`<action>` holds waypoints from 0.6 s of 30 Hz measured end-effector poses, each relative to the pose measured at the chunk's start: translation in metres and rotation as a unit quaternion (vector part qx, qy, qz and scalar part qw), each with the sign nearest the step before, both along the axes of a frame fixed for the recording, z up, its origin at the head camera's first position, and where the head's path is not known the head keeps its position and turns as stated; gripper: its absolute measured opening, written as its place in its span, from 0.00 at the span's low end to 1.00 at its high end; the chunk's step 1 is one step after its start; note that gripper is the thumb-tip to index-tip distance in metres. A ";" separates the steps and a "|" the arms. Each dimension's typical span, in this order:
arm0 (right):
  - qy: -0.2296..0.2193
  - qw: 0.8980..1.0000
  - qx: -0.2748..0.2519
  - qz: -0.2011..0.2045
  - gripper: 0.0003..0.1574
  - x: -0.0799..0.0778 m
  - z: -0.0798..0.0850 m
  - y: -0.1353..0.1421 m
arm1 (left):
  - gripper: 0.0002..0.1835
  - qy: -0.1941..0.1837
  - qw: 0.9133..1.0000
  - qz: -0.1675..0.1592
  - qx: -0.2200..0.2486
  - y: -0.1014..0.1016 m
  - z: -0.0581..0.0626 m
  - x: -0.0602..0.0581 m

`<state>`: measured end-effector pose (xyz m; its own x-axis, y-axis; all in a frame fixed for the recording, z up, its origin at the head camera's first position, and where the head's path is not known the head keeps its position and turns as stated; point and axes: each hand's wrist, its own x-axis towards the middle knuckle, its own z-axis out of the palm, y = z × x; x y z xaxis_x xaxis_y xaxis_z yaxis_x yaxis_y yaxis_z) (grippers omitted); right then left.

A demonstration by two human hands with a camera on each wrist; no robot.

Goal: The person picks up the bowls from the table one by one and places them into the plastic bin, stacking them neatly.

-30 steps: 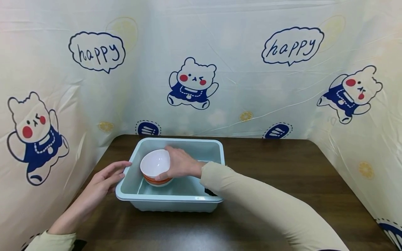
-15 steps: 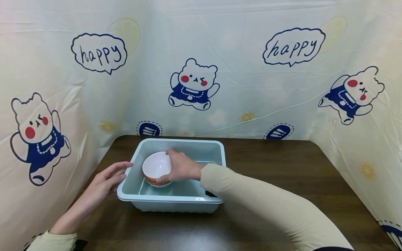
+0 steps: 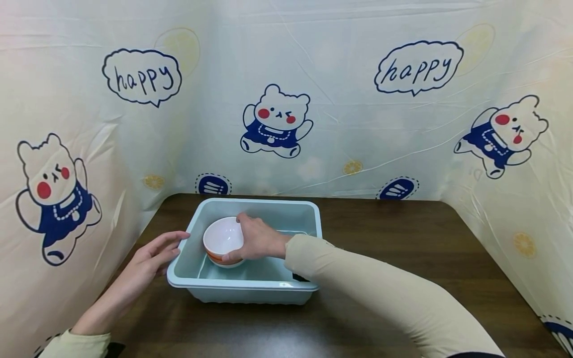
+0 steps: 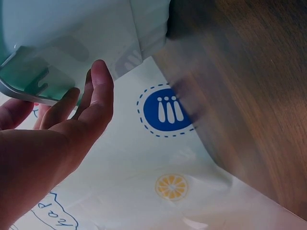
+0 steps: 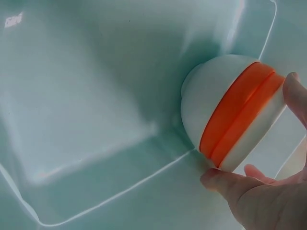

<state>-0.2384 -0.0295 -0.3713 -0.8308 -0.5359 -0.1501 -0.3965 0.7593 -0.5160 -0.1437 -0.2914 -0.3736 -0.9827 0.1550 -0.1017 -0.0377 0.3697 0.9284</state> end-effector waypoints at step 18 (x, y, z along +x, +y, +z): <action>-0.044 0.999 -0.002 -0.005 0.54 -0.004 0.029 0.009 | 0.25 0.002 1.000 0.004 -0.003 0.000 0.000 0.000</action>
<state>-0.2421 -0.0202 -0.3419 -0.8203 -0.5278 -0.2203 -0.3417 0.7611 -0.5513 -0.1441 -0.2910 -0.3737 -0.9843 0.1468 -0.0981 -0.0364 0.3745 0.9265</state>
